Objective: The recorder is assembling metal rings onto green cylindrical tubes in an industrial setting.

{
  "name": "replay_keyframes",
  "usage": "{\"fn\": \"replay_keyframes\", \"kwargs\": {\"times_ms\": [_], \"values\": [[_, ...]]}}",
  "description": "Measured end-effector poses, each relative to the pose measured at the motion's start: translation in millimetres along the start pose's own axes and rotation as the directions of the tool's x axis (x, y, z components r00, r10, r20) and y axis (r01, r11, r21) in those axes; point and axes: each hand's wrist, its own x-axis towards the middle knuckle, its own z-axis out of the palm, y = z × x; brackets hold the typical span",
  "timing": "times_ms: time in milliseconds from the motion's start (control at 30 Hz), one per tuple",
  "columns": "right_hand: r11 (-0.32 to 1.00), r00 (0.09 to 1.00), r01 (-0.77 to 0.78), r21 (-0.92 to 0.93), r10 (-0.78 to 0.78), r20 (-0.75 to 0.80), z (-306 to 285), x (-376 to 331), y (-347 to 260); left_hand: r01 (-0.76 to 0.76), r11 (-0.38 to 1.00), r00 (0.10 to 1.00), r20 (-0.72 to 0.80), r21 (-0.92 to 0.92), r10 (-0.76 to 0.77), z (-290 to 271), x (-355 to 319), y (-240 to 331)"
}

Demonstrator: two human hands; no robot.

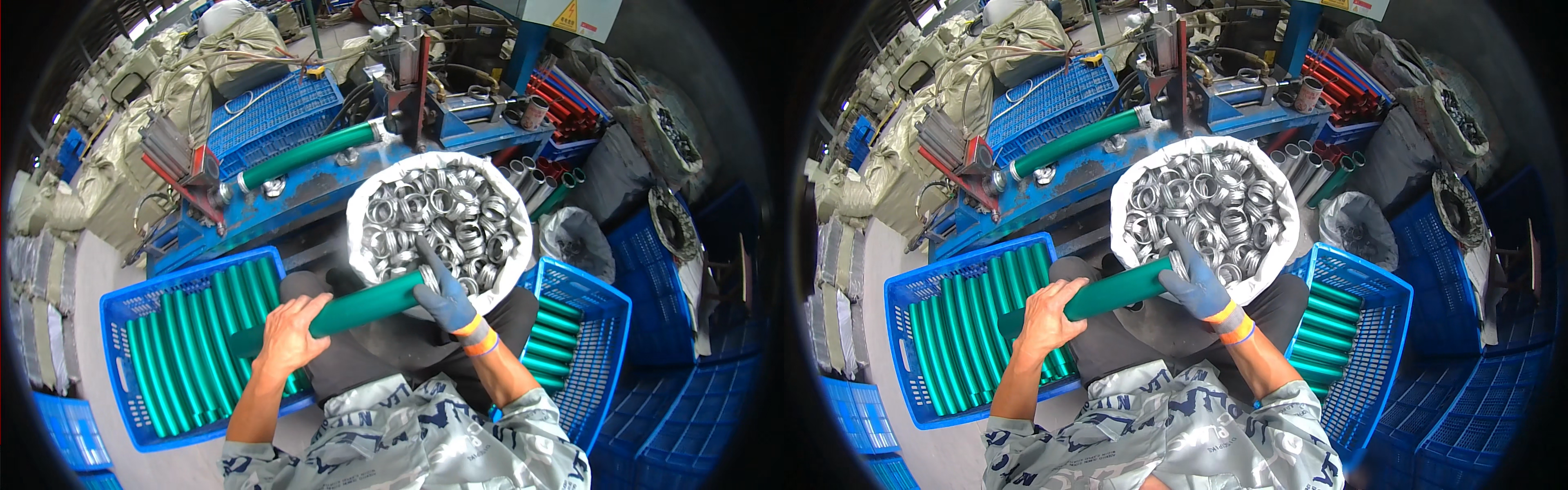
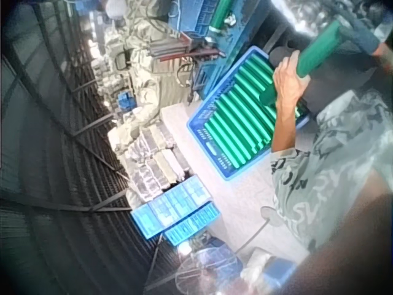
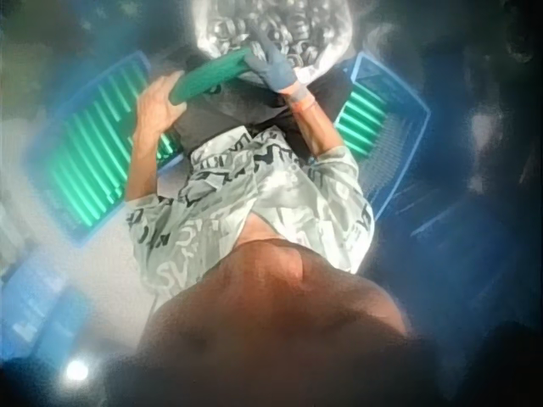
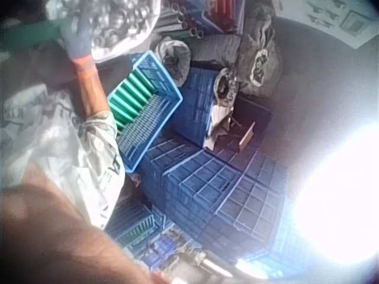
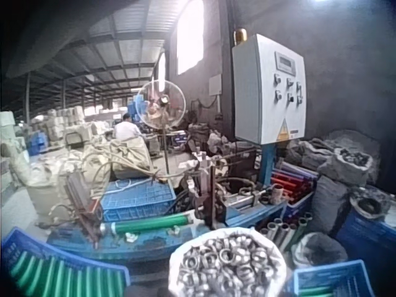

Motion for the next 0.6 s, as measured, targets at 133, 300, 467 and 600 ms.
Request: {"fn": "replay_keyframes", "kwargs": {"times_ms": [133, 300, 467, 600], "values": [[0.991, 0.994, 0.070, 0.116, -0.079, 0.077, -3.4, 8.2, 12.3, 0.039, 0.999, 0.999, -0.018, -0.013, -0.040, 0.7, 1.8, -1.2], [0.997, 0.995, -0.008, -0.072, 0.002, -0.095, -49.6, 40.2, 49.7, 0.126, 0.947, 0.970, -0.165, -0.296, -0.180, -10.9, -6.2, -4.9], [0.444, 0.943, 0.331, -0.832, -0.171, 0.285, -29.4, 32.2, 80.1, 0.031, 0.535, 0.898, -0.211, -0.845, -0.386, -14.3, -16.4, -8.8], [0.365, 0.967, 0.230, -0.902, -0.189, 0.170, -20.7, 27.8, 79.9, -0.142, 0.333, 0.808, -0.304, -0.932, -0.505, -1.0, -9.2, -3.4]]}}
